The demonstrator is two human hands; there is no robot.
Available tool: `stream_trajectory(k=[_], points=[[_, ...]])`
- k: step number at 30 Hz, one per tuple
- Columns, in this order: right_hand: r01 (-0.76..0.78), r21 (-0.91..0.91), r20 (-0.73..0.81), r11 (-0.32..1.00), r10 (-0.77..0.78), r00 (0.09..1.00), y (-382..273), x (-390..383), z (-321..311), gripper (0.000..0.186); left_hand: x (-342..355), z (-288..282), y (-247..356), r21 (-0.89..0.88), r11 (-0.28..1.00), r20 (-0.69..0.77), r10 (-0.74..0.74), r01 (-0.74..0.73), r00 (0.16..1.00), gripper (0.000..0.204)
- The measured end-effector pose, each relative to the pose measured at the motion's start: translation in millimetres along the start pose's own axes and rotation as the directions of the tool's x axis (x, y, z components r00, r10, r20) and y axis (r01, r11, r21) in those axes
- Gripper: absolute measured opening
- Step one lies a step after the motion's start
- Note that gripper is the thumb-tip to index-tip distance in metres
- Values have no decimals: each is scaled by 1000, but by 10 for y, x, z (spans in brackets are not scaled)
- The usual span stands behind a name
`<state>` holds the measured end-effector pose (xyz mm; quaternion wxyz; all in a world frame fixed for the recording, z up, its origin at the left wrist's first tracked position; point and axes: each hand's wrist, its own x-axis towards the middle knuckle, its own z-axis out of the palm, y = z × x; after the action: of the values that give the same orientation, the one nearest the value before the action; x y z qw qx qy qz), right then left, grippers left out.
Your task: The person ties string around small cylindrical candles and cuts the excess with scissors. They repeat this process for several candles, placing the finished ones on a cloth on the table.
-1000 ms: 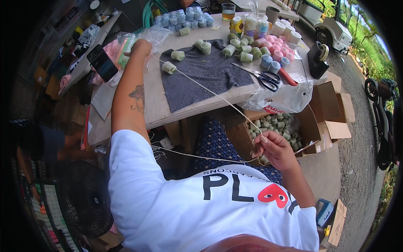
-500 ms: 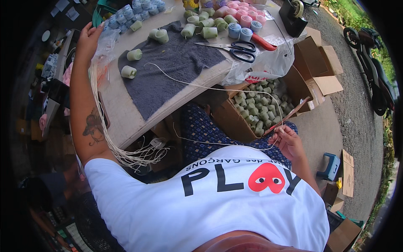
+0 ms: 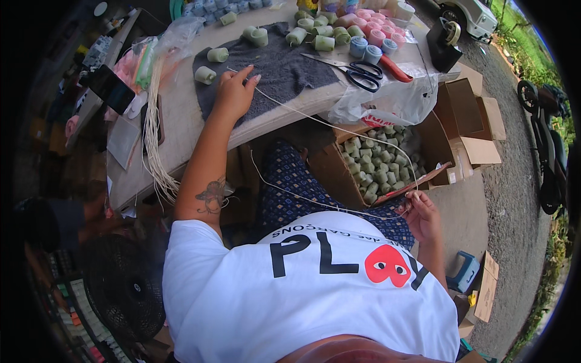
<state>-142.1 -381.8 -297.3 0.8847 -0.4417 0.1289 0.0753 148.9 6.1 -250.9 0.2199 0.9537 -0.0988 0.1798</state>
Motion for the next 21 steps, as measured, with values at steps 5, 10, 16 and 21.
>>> stream_trajectory(k=[5, 10, 16, 21], points=[[-45, 48, -142, 998, 51, 989, 99, -97, -239, 18, 21, 119, 23, -142, 948, -268, 239, -284, 933, 27], [-96, -23, -233, 995, 88, 969, 242, -122, -419, 18, -164, -129, 503, -571, 776, -240, 155, -268, 958, 22], [-64, -320, -272, 945, -27, 962, 205, -98, -582, 26, -400, -151, 554, -709, 676, -107, 177, -200, 978, 22], [52, -875, -236, 482, -517, 823, 240, -27, -219, 44, -702, -151, 799, -817, 538, -61, 279, -208, 959, 9]])
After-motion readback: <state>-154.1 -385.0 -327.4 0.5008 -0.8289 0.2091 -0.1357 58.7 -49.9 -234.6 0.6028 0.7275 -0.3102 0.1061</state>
